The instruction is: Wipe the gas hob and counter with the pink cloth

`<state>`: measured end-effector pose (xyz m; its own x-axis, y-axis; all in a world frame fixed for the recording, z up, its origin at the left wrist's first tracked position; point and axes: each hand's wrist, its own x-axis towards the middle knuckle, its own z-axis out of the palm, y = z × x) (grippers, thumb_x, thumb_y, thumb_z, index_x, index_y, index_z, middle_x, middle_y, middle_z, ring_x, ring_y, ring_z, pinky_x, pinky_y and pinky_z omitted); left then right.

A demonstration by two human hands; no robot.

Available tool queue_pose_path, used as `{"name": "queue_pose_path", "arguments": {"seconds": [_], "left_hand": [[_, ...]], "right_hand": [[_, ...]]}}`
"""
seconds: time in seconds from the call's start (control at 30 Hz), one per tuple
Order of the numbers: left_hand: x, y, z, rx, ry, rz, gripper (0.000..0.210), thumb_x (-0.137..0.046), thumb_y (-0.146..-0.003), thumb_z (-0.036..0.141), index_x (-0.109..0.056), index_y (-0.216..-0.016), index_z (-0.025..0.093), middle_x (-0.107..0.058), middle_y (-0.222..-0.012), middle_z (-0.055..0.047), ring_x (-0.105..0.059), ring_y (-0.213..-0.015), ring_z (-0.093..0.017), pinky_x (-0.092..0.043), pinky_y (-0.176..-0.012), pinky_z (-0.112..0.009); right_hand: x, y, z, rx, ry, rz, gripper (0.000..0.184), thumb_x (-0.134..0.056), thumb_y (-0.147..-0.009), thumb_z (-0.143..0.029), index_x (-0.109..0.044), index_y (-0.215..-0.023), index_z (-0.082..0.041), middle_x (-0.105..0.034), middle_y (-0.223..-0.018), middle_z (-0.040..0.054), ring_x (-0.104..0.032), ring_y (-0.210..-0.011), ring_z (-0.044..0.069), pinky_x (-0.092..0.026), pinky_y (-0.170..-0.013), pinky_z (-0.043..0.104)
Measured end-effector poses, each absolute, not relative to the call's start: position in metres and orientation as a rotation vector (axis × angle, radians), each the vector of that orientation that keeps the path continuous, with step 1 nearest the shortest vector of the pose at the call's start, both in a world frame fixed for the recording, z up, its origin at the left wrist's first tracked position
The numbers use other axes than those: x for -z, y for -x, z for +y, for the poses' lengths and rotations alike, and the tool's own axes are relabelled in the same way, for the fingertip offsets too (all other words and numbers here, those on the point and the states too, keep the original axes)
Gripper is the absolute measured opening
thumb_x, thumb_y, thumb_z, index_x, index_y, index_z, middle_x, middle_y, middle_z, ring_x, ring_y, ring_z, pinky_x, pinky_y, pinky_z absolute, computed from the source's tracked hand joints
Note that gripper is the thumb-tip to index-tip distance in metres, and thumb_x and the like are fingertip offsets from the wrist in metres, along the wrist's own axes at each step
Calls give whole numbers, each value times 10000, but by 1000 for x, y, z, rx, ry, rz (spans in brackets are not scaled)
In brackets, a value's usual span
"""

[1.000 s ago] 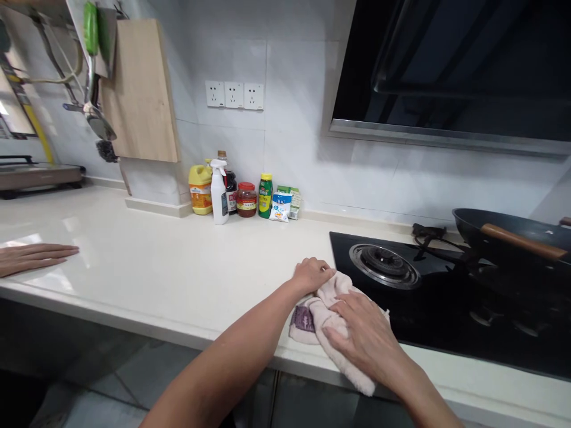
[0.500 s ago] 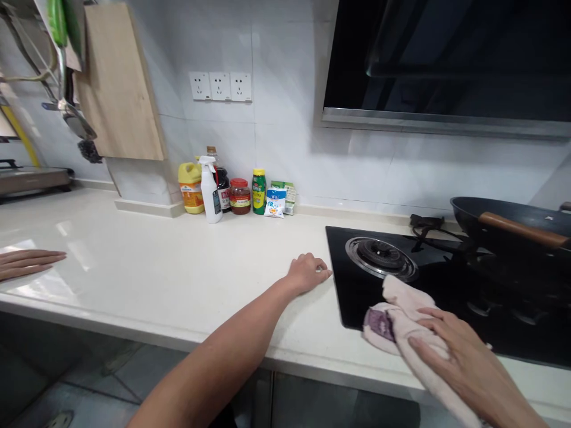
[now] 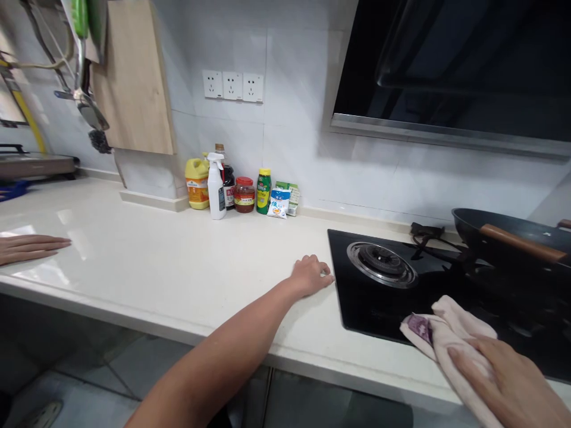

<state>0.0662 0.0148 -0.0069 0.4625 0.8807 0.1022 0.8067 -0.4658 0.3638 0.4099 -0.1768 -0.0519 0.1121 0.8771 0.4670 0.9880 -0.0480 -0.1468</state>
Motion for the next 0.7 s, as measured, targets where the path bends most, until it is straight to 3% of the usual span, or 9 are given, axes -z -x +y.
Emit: {"name": "queue_pose_path", "arguments": {"seconds": [0.27,0.7], "left_hand": [[9,-67,15,-394,-2457,1447,388,-471,-898,561,-692,-1091,306,-582,-1201,-60,-502,-1202,-273,-400,-1037,-427],[13,-68,18,-409,-2482,1440,372,-492,-890,566,-693,-1080,318,-586,-1203,-54,-503,-1197,-274,-402,-1028,-430]], "right_hand": [[45,-328,-160,326,1744,-2000,391,-471,-887,-541,-675,-1001,-227,-668,-1092,107,-588,-1054,318,-454,-936,494],[19,-249,-126,241,1466,-2331,216,-531,-911,-381,-645,-1022,-234,-632,-1131,89,-550,-1111,280,-444,-968,454]]}}
